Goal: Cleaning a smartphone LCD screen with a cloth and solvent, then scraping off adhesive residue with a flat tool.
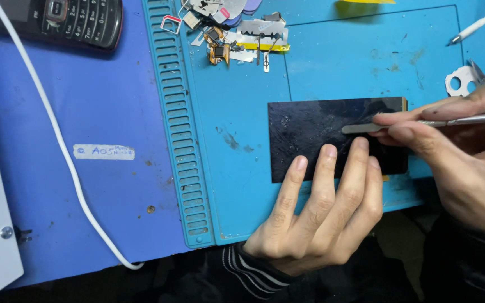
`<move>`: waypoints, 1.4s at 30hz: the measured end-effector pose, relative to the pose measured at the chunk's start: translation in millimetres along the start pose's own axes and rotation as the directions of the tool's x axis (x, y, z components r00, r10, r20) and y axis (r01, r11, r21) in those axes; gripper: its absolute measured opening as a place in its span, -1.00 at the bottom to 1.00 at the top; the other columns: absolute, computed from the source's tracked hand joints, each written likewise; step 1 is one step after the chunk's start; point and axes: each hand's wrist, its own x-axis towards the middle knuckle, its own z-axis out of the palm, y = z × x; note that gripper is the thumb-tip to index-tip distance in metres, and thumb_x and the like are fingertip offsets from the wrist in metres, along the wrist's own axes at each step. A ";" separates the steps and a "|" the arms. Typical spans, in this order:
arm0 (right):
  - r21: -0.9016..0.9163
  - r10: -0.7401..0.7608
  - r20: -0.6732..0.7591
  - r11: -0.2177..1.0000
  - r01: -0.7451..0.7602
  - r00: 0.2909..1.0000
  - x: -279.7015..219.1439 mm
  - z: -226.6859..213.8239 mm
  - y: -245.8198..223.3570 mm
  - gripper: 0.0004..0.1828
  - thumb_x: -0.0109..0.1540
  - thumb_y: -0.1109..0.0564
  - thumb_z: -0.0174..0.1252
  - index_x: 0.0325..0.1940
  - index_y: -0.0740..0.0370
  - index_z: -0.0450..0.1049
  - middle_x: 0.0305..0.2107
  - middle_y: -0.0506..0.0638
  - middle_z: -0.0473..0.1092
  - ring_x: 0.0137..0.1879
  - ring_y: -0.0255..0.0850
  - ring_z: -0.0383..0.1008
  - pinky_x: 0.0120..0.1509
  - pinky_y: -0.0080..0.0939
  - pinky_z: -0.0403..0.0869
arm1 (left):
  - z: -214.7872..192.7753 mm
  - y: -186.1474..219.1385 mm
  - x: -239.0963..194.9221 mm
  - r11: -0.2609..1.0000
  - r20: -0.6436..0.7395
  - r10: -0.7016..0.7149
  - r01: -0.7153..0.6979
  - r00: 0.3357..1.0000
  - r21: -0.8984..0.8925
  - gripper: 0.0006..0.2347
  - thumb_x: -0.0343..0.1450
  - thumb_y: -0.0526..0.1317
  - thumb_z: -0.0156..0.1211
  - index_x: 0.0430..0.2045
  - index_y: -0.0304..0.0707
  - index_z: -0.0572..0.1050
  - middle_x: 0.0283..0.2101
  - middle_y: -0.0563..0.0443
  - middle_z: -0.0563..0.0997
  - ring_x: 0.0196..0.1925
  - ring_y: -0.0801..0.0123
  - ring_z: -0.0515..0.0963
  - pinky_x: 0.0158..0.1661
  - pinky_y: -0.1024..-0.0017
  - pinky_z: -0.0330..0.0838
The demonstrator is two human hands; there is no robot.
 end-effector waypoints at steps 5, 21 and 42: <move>0.141 -0.099 -0.070 0.984 0.108 0.993 -3.4 0.1 8.4 -0.68 0.45 0.47 -0.03 0.25 0.56 0.08 -0.03 0.44 0.45 0.05 0.11 0.60 0.15 -0.09 0.66 | -4.1 -3.1 1.7 0.999 0.012 0.035 -0.035 0.999 -0.012 -0.88 0.63 -0.01 0.27 -0.02 0.20 0.65 0.18 0.44 0.60 0.18 0.57 0.61 0.27 0.45 0.39; -0.526 -0.212 -0.125 0.843 0.116 0.969 -31.0 -81.9 88.8 -0.75 0.24 0.33 0.39 0.01 0.37 0.67 -0.48 0.06 0.51 -0.47 -0.15 0.34 0.06 -0.15 0.26 | -12.2 1.3 11.3 0.984 0.033 0.134 -0.129 0.990 -0.122 -0.80 0.51 -0.08 0.32 0.00 0.08 0.58 0.06 0.18 0.66 0.11 0.36 0.65 0.12 0.27 0.51; -0.471 -0.261 -0.489 0.882 -0.001 0.832 158.3 -140.4 251.6 -0.39 0.52 0.20 0.47 -0.50 0.62 0.40 -0.64 0.22 0.28 -0.57 -0.09 0.15 -0.43 -0.14 0.22 | -21.9 1.4 6.0 0.875 -0.004 0.151 -0.136 0.988 -0.465 -0.45 0.62 0.09 -0.33 -0.01 -0.46 0.55 0.08 -0.44 0.59 0.11 -0.22 0.59 0.04 -0.12 0.49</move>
